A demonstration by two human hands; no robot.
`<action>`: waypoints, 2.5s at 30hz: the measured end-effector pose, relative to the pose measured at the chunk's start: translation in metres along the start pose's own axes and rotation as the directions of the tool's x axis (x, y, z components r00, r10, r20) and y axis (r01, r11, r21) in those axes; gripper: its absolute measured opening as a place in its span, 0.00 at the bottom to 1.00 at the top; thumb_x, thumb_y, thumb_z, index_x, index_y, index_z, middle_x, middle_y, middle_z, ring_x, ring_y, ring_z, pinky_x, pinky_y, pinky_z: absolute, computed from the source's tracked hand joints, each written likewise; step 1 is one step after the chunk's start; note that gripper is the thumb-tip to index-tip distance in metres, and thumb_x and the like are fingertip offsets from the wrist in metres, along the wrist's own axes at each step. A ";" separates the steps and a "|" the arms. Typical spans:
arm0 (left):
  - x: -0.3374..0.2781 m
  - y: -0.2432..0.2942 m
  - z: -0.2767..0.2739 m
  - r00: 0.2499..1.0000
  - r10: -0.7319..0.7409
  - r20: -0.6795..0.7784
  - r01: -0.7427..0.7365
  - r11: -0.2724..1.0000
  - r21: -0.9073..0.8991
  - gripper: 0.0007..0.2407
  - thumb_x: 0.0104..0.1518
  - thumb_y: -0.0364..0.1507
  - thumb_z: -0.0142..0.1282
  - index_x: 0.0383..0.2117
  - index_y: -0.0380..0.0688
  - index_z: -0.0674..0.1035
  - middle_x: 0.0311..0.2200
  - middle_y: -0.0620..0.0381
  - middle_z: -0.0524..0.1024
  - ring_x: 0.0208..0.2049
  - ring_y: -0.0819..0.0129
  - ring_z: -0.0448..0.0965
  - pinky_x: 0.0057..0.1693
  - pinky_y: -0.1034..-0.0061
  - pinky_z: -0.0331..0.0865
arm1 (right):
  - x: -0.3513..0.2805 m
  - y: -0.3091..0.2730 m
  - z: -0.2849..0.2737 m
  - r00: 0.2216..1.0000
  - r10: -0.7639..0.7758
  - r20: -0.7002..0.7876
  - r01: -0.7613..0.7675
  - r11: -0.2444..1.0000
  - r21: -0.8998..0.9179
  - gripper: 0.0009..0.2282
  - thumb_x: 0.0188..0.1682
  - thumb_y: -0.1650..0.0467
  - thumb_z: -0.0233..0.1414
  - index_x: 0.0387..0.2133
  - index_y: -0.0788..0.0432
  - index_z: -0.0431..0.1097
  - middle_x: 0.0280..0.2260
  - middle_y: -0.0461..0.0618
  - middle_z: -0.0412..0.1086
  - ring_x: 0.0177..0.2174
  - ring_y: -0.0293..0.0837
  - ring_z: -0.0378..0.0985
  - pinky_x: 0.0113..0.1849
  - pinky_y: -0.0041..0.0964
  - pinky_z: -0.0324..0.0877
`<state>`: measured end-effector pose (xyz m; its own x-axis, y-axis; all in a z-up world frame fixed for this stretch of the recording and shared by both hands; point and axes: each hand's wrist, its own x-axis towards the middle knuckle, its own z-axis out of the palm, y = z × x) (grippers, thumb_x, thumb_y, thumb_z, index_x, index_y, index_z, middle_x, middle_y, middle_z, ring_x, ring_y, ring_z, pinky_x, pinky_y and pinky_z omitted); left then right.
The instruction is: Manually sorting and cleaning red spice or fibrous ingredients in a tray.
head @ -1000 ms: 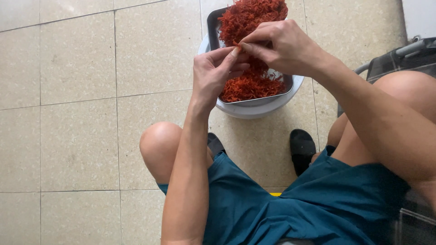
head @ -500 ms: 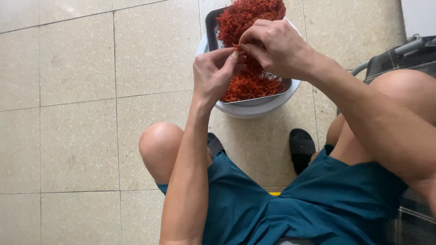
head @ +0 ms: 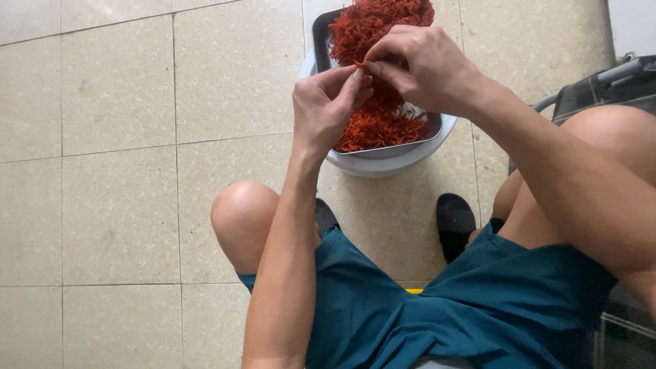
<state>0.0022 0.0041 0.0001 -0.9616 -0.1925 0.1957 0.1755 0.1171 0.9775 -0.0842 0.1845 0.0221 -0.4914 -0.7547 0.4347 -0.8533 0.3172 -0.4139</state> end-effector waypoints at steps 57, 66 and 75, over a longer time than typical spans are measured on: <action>-0.007 -0.022 0.005 0.985 -0.173 0.015 0.123 0.753 0.646 0.08 0.48 0.23 0.54 0.27 0.39 0.87 0.26 0.48 0.84 0.20 0.56 0.83 0.31 0.66 0.79 | -0.023 0.039 0.024 0.930 0.361 -0.071 -0.368 0.914 -0.172 0.04 0.52 0.77 0.60 0.35 0.70 0.80 0.27 0.61 0.79 0.16 0.43 0.75 0.15 0.27 0.70; -0.004 -0.026 0.009 0.980 -0.176 0.096 0.055 0.697 0.715 0.08 0.47 0.23 0.54 0.26 0.42 0.87 0.25 0.49 0.84 0.19 0.57 0.82 0.30 0.67 0.78 | -0.011 0.050 0.029 0.962 0.252 -0.105 -0.273 0.900 -0.339 0.18 0.46 0.71 0.65 0.49 0.66 0.77 0.39 0.59 0.69 0.21 0.42 0.72 0.21 0.30 0.74; 0.001 -0.014 0.006 0.933 -0.340 0.121 0.196 0.758 0.622 0.12 0.52 0.34 0.58 0.39 0.45 0.86 0.34 0.41 0.83 0.40 0.35 0.84 0.48 0.47 0.77 | 0.000 0.080 0.047 0.901 0.428 0.074 -0.335 0.793 -0.509 0.25 0.41 0.63 0.65 0.55 0.45 0.72 0.47 0.47 0.67 0.46 0.57 0.75 0.39 0.64 0.78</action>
<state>-0.0024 0.0083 -0.0139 -0.9820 -0.1012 -0.1593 -0.1863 0.6571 0.7305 -0.1444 0.1830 -0.0484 -0.7951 -0.5863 0.1552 -0.6006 0.7967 -0.0672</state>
